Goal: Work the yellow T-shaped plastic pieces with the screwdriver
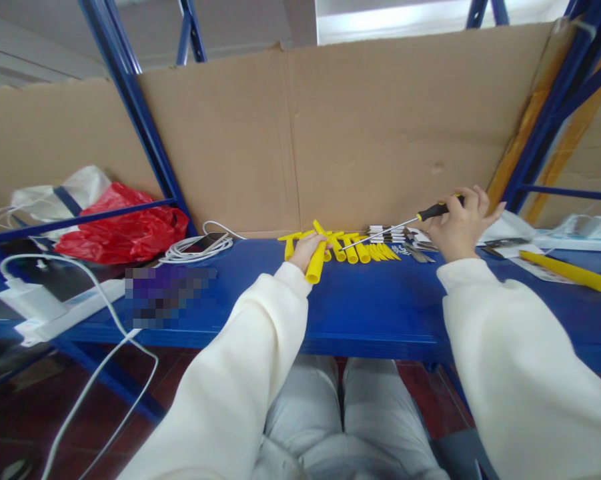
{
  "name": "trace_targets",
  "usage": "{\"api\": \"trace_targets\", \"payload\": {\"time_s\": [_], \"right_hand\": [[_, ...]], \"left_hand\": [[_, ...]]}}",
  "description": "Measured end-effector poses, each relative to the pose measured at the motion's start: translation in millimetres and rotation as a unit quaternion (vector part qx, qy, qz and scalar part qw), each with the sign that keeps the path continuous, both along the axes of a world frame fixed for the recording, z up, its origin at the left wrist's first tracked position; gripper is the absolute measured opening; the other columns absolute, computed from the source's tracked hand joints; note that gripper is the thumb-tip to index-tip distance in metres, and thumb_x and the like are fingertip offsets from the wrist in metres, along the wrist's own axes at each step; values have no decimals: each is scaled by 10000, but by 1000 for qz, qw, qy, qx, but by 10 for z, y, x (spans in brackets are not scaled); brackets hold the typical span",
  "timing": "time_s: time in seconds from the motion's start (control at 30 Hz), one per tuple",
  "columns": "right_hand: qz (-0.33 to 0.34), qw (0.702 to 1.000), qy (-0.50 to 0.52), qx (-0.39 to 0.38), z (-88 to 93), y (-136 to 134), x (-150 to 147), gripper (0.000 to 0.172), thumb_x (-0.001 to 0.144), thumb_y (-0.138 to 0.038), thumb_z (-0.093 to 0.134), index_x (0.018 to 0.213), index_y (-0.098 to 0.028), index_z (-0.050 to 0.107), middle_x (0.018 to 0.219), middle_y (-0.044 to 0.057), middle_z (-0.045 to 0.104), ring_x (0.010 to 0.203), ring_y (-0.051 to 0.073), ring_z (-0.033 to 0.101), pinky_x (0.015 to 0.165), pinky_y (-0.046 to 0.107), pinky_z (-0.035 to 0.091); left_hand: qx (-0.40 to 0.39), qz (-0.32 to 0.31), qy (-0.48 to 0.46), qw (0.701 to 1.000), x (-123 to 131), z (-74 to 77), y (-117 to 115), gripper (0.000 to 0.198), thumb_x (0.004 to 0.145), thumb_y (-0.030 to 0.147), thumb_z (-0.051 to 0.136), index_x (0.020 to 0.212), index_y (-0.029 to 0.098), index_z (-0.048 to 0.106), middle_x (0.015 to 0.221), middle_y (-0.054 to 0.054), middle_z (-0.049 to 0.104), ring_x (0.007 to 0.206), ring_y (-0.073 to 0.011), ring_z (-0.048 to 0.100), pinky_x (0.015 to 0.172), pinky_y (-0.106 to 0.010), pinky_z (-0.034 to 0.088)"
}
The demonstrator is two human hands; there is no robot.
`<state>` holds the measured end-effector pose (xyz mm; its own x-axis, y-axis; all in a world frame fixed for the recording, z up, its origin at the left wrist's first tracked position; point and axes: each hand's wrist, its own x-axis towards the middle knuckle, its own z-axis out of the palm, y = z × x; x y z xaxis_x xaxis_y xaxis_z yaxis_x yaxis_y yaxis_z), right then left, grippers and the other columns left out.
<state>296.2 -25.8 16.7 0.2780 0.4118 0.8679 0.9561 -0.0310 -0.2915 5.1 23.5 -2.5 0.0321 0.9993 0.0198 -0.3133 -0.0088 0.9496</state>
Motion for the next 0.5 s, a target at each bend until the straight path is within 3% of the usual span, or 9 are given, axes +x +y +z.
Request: {"api": "trace_targets", "payload": {"time_s": [0.23,0.37,0.5], "right_hand": [[2,999,34,-19,-27,-54,-20,407,800,-198,507,1152,-260,702,1437,217,533,1398,477,315,1031,789,151],[18,1000,16,-5,-64,-6,34,381,814,-220,515,1139,-270,708,1406,226,560,1354,506,328,1016,800,113],[6,1000,27,-1,-99,81,95,344,817,-238,531,1112,-230,708,1380,243,574,1348,481,363,1045,775,169]], "left_hand": [[-4,-28,22,999,-14,-18,22,165,810,34,684,839,173,600,755,2,678,554,-90,648,521,-181,451],[-15,-42,32,999,-11,-3,-2,174,844,-5,608,851,169,600,773,-15,687,576,-100,642,521,-192,444],[-16,-49,40,998,-15,-3,-2,173,842,0,608,884,167,626,840,-42,717,642,-123,663,562,-210,474]]}}
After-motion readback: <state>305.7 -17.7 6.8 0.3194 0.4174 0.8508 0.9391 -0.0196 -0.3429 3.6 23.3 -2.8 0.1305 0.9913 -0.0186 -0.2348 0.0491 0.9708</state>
